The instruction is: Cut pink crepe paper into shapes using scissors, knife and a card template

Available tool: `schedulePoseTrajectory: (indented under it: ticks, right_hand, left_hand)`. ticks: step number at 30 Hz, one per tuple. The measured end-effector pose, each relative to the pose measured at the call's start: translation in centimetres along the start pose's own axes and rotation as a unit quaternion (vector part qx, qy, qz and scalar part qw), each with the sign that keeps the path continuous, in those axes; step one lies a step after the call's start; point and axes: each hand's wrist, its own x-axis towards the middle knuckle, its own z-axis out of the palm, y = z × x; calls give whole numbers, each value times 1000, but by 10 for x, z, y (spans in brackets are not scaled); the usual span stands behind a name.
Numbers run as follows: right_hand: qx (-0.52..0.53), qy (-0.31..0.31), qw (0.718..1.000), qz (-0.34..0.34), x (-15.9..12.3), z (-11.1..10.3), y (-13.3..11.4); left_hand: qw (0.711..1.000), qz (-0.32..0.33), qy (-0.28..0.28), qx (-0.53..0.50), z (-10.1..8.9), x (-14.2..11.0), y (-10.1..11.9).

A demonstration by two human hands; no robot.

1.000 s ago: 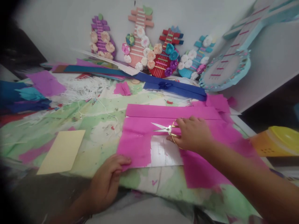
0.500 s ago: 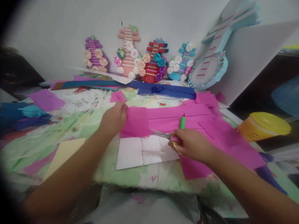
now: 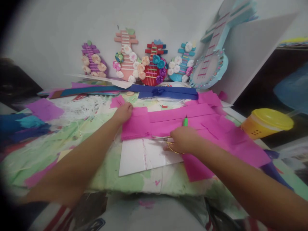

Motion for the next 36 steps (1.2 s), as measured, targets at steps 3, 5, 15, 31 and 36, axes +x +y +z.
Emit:
schedulePoseTrajectory:
  ticks: [3,5,15,31,36]
  right_hand:
    - [-4,-23,1000,-11,8,-4,-1]
    - [1,-45,999,-20,12,-7,0]
    - [16,-57,996,-73,36,-17,4]
    - [41,-48,992,-108,59,-3,-12]
    - [34,-31,993,-109,61,2,-10]
  left_hand:
    - [1000,-5,4,-11,0,5,-6]
    - [1000,-2,10,-18,-3,5,-8]
    - [997,52,43,-47,-36,-16,-2]
    - [992,74,64,-79,-45,-30,7]
    - [992,72,61,-84,-41,-30,3]
